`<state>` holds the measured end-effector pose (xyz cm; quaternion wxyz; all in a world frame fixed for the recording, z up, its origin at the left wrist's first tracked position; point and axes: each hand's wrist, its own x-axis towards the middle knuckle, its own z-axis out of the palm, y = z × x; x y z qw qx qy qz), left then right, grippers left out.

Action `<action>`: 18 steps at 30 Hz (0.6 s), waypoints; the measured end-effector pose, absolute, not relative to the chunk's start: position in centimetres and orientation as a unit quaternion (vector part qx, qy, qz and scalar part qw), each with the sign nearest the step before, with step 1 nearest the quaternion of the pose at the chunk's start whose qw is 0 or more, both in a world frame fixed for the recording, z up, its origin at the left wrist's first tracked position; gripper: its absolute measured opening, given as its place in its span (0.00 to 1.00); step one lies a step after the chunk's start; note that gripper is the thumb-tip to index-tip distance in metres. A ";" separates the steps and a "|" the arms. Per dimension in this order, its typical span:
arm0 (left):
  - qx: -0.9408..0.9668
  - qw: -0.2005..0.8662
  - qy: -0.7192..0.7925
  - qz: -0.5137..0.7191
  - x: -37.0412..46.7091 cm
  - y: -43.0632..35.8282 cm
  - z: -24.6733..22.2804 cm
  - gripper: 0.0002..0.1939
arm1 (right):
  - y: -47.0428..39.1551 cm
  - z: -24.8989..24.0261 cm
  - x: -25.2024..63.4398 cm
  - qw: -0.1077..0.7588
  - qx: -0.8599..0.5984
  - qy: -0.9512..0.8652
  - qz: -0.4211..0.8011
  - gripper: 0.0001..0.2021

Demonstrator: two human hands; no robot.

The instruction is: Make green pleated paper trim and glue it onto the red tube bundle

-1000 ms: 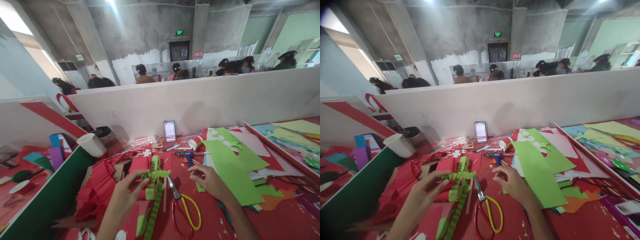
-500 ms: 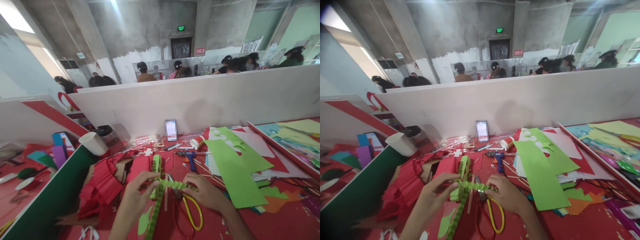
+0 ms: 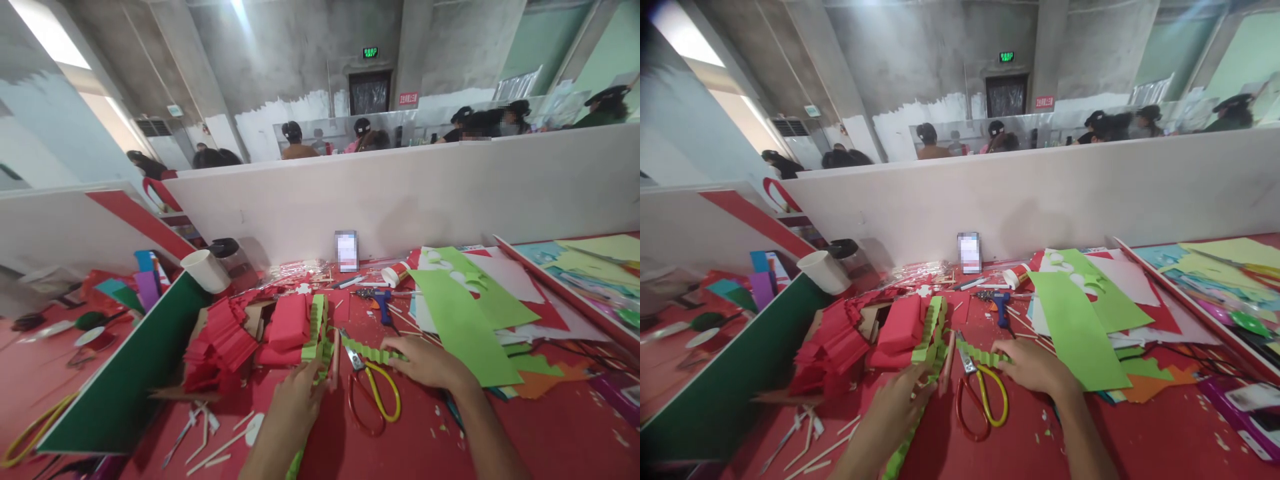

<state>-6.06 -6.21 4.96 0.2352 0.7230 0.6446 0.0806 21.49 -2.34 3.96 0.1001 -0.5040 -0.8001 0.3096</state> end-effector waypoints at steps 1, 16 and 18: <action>0.716 0.211 0.663 0.060 -5.9 -6.7 4.4 0.11 | -2.5 3.8 21.6 0.089 -0.515 -0.799 0.297 0.11; 0.717 0.213 0.654 0.109 -7.3 -8.5 0.8 0.22 | 0.6 1.9 12.2 0.154 -0.514 -0.831 0.148 0.12; 0.734 0.238 0.622 0.137 -7.8 -8.8 1.1 0.22 | 0.8 1.1 12.6 0.164 -0.514 -0.828 0.155 0.12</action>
